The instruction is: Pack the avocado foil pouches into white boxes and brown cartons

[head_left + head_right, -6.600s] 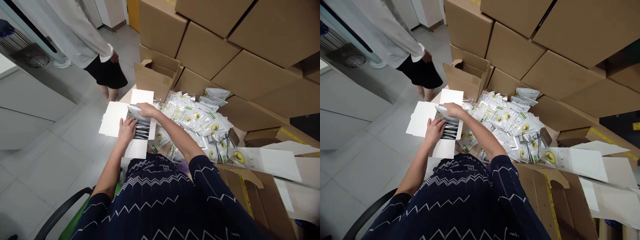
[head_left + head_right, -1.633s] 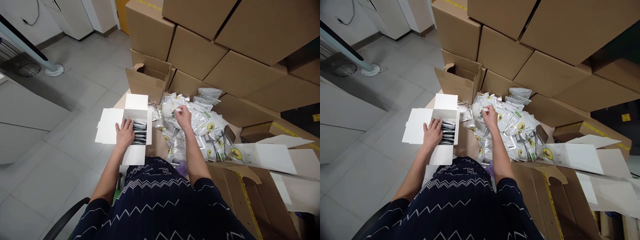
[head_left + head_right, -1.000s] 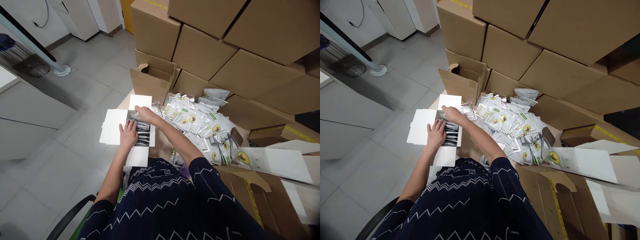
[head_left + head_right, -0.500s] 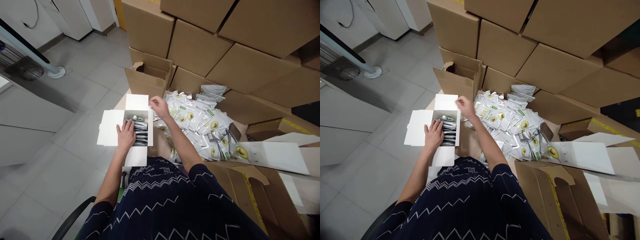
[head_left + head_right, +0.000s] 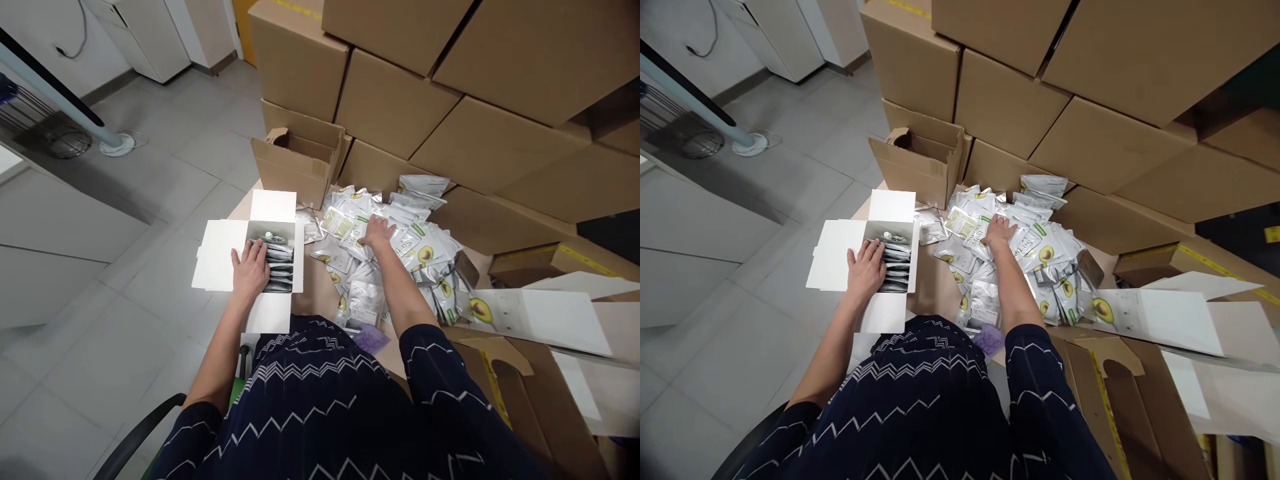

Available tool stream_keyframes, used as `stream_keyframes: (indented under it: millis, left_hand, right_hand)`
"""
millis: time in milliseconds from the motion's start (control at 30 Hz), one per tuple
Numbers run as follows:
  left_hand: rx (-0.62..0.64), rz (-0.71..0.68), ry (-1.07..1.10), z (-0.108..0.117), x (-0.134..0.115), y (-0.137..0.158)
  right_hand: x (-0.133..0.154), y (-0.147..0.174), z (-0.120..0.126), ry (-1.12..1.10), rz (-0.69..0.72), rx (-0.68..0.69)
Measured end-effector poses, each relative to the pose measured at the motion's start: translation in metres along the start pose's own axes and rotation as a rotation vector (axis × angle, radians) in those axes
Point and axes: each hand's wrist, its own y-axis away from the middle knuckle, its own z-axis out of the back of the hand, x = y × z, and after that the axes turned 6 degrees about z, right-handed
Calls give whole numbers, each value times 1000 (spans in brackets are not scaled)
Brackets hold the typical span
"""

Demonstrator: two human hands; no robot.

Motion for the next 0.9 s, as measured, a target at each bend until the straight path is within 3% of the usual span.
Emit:
stream_keyframes:
  millis: [133, 233, 333, 433, 533, 600, 667, 767, 900]
  left_hand:
    - [0, -1, -13, 0, 0, 1]
    - [1, -1, -15, 1, -1, 1]
    - [-7, -4, -8, 2, -1, 1]
    - [-11, -10, -1, 2, -1, 1]
    - [-22, -20, 7, 1, 0, 1]
    - [-30, -24, 13, 0, 0, 1]
    - [-34, -25, 15, -1, 1, 1]
    - [-36, -26, 13, -3, 1, 0]
    - [-37, -24, 5, -3, 2, 0]
  right_hand:
    - [7, 3, 9, -11, -56, -80]
    - [-3, 6, 21, -121, -99, 73]
    - [-19, 14, 38, -224, 60, 151]
    - [-27, 31, 65, -365, 260, 37]
    - [-20, 58, 101, -553, 453, -237]
    - [-3, 78, 128, -686, 594, -408]
    - [24, 95, 151, -800, 735, -469]
    - [79, 114, 170, -831, 907, -410]
    - [152, 124, 165, -542, 978, -266]
